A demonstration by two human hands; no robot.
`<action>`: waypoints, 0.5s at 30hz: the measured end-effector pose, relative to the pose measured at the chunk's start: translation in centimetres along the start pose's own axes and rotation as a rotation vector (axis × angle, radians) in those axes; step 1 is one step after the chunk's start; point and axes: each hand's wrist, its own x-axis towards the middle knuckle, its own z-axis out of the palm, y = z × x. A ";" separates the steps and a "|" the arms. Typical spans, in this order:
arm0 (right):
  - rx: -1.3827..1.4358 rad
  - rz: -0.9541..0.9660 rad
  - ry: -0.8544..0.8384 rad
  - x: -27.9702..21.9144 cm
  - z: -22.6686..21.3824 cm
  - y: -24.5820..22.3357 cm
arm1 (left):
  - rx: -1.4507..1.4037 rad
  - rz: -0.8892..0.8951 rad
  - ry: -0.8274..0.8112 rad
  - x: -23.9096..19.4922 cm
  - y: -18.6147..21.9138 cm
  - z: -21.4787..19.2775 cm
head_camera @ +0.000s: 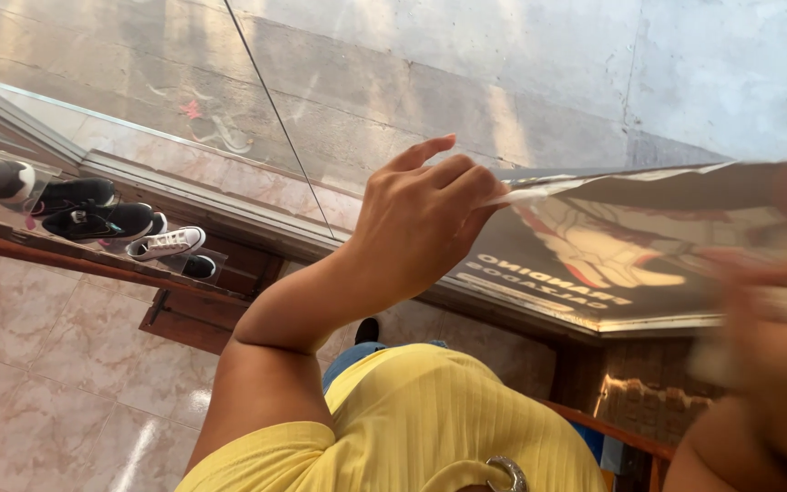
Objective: Cleaning a glass door and installing a large promotional poster using tape
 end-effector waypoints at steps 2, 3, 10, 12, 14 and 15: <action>0.003 0.005 -0.008 2.7 2.2 -4.5 | 0.022 0.018 -0.014 0.2 0.0 -0.2; -0.409 -0.125 -0.009 4.0 2.8 -5.3 | 0.018 0.049 -0.013 0.3 0.0 -0.1; -0.964 -0.312 -0.095 8.4 6.3 -5.6 | 0.037 0.150 -0.040 0.1 -0.6 1.1; -0.901 -0.281 -0.173 8.5 6.0 -6.1 | 0.032 0.160 -0.051 -0.1 -0.9 0.8; -0.840 -0.243 -0.244 8.4 6.0 -6.0 | 0.026 0.176 -0.063 0.0 -1.4 0.6; -0.768 -0.245 -0.244 8.3 6.2 -5.7 | -0.044 0.159 -0.068 0.2 -1.7 0.4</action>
